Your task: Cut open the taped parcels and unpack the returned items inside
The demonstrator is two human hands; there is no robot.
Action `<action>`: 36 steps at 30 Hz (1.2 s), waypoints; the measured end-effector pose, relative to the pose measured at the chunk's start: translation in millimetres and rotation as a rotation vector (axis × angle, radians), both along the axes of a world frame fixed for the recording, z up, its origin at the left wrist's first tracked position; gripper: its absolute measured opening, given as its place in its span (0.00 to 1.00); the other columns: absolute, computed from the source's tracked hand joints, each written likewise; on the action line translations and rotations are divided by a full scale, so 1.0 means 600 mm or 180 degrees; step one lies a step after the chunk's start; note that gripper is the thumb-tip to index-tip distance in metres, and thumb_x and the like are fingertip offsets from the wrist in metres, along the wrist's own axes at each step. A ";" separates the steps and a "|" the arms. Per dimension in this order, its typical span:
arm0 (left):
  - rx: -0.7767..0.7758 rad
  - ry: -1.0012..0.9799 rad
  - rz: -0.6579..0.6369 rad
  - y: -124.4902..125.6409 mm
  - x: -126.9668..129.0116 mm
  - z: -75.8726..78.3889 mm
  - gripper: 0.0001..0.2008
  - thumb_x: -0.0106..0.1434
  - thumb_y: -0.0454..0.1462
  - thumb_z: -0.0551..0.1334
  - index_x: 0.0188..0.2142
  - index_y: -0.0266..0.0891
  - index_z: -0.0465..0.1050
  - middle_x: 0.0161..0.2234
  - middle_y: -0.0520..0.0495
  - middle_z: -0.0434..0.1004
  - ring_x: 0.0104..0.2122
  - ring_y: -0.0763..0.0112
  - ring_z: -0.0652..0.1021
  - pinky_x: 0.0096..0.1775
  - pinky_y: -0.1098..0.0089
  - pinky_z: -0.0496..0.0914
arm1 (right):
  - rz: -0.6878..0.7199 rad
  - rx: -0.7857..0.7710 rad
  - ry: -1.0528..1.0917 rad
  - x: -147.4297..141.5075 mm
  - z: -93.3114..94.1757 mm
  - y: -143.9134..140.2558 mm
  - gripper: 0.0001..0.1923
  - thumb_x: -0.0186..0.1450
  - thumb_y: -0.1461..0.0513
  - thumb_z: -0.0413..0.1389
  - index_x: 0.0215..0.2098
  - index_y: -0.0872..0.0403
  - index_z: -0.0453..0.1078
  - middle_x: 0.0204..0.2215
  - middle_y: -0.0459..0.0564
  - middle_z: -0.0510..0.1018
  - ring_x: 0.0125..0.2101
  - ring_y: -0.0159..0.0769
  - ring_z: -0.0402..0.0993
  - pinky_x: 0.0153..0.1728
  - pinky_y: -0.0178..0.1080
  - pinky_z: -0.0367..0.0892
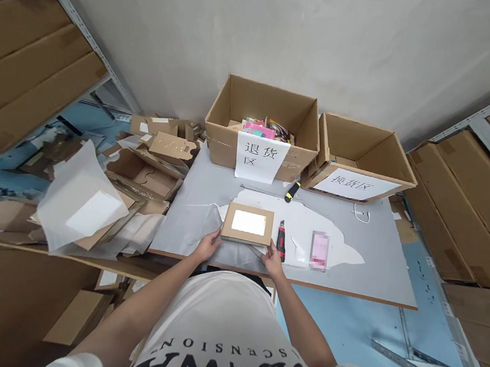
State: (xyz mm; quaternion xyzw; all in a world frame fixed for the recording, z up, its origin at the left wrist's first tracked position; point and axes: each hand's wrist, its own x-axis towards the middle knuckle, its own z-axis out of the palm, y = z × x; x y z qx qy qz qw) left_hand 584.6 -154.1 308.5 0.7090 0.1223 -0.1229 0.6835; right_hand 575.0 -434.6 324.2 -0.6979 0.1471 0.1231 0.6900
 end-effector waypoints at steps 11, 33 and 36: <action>0.0643 0.0035 -0.0214 0.000 0.013 0.037 0.22 0.52 0.45 0.64 0.46 0.40 0.76 0.48 0.46 0.78 0.55 0.50 0.72 0.58 0.54 0.60 | 0.0079 -0.0315 -0.0213 0.013 0.017 0.007 0.24 0.54 0.59 0.57 0.49 0.54 0.71 0.51 0.54 0.76 0.56 0.45 0.68 0.59 0.51 0.57; 0.1171 -0.0433 -0.0072 -0.005 -0.011 0.163 0.22 0.56 0.44 0.63 0.49 0.39 0.76 0.48 0.47 0.77 0.48 0.53 0.77 0.52 0.58 0.69 | 0.0299 -0.2099 -0.0433 0.023 0.158 -0.033 0.17 0.63 0.55 0.51 0.43 0.51 0.78 0.40 0.52 0.82 0.44 0.47 0.77 0.48 0.44 0.68; 0.1105 -0.0441 -0.0040 -0.011 0.004 0.165 0.21 0.56 0.44 0.63 0.49 0.40 0.76 0.49 0.49 0.76 0.49 0.53 0.76 0.52 0.59 0.68 | 0.0263 -0.2090 -0.0402 0.039 0.161 -0.033 0.17 0.63 0.56 0.51 0.44 0.50 0.78 0.42 0.51 0.81 0.44 0.46 0.77 0.48 0.44 0.67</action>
